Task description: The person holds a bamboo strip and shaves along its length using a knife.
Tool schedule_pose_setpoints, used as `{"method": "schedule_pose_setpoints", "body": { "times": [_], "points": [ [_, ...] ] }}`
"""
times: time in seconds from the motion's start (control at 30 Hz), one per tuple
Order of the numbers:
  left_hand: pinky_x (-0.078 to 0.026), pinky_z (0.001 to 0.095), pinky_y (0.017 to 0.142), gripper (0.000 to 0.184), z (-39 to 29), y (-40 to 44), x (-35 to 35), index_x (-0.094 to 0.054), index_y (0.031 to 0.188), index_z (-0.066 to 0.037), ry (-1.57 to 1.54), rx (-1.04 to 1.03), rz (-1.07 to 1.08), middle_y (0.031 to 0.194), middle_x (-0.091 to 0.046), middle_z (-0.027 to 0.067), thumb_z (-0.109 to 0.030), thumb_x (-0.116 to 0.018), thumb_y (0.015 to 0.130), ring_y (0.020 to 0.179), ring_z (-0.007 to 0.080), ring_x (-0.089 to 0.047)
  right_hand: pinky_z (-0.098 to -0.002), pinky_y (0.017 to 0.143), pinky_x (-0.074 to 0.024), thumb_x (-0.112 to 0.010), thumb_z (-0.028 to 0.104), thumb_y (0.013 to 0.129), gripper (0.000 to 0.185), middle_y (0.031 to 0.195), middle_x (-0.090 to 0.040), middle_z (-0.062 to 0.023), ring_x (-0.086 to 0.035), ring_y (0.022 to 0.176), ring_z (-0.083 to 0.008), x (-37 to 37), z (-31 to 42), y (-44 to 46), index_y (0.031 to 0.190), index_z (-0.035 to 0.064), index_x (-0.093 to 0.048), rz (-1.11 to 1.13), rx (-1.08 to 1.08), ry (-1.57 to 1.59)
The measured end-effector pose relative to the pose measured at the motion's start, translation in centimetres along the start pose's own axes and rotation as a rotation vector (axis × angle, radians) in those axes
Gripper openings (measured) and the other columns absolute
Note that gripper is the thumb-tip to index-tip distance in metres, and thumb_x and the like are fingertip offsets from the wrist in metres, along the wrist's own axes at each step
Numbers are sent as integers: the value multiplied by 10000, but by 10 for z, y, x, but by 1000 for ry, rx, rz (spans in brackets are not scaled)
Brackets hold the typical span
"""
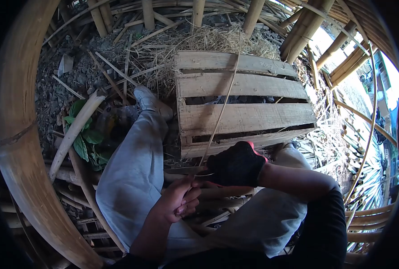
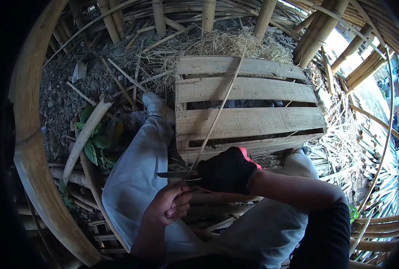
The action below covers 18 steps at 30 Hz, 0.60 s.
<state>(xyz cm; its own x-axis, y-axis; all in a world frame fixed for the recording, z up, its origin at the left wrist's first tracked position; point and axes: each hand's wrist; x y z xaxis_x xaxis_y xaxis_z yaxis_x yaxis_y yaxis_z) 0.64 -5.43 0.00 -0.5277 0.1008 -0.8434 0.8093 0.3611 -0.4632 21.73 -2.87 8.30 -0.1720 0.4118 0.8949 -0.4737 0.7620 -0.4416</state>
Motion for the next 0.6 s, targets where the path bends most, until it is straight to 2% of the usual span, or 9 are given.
{"method": "schedule_pose_setpoints", "body": {
  "times": [0.13,0.2,0.23,0.27,0.33,0.47,0.53,0.57,0.6],
  "points": [
    [-195,200,316,275,1,-4,-5,-423,897,-164,40,-1,-56,482,-311,-61,-393,-367,1038,312,47,-261,-343,527,-514,-568,481,888,298,927,-678,-2,-686,790,-183,-11,-22,6,1030,250,-691,79,-56,33],
    [-194,201,318,276,-2,-7,-3,-425,892,-164,7,-19,-37,482,-312,-60,-396,-378,1035,312,48,-259,-343,530,-509,-565,494,883,328,939,-683,-6,-685,789,-181,-25,-55,11,1084,267,-689,-449,147,-146],
    [-190,201,320,283,-3,-7,-2,-426,890,-164,5,-17,-23,482,-313,-61,-406,-383,1032,314,48,-255,-337,547,-517,-570,456,883,326,969,-689,2,-684,797,-189,-20,-60,12,1134,277,-674,-226,-9,-88],
    [-186,202,322,290,-4,-7,-2,-427,888,-165,5,-16,-10,482,-315,-61,-415,-389,1029,315,48,-252,-337,547,-517,-570,456,883,326,969,-689,2,-684,797,-189,-10,-50,9,1134,277,-674,-227,-8,-90],
    [-183,203,322,301,0,-5,-4,-426,889,-162,59,-19,-54,481,-315,-62,-426,-384,1028,315,48,-251,-380,677,-542,-429,537,947,413,996,-692,-46,-682,888,-245,2,-27,3,1152,263,-661,-62,33,-18],
    [-180,207,322,320,8,-1,-10,-424,889,-151,187,-64,-112,479,-310,-65,-434,-367,1030,315,50,-249,-402,701,-540,-395,572,947,462,1000,-697,-66,-680,904,-261,-14,-19,4,1106,239,-673,40,23,28],
    [-181,208,323,326,6,-4,-14,-425,884,-148,200,-71,-140,481,-308,-66,-435,-372,1028,316,48,-249,-395,640,-531,-453,543,935,418,957,-684,-62,-682,877,-232,-14,-43,6,1139,248,-666,-76,185,-170],
    [-182,210,324,331,5,-5,-15,-426,879,-145,210,-89,-163,483,-307,-67,-437,-376,1026,318,47,-249,-388,661,-535,-457,517,939,397,948,-680,-63,-677,886,-235,-3,-43,16,1148,246,-658,104,-136,-48],
    [-182,210,324,331,6,-4,-15,-426,879,-145,209,-92,-160,483,-307,-67,-437,-376,1026,318,47,-249,-388,661,-535,-457,517,939,397,948,-680,-63,-677,886,-235,-2,-42,15,1148,246,-658,104,-137,-53]
  ]
}}
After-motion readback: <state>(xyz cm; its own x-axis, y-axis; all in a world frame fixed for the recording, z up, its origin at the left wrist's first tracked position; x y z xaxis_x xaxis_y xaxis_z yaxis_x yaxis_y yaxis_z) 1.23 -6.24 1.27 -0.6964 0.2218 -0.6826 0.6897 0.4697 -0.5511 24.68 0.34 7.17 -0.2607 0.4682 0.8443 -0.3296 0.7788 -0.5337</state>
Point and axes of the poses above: each hand's wrist, its own y-axis towards the middle knuckle, its own x-axis out of the back of the hand, z = x × y
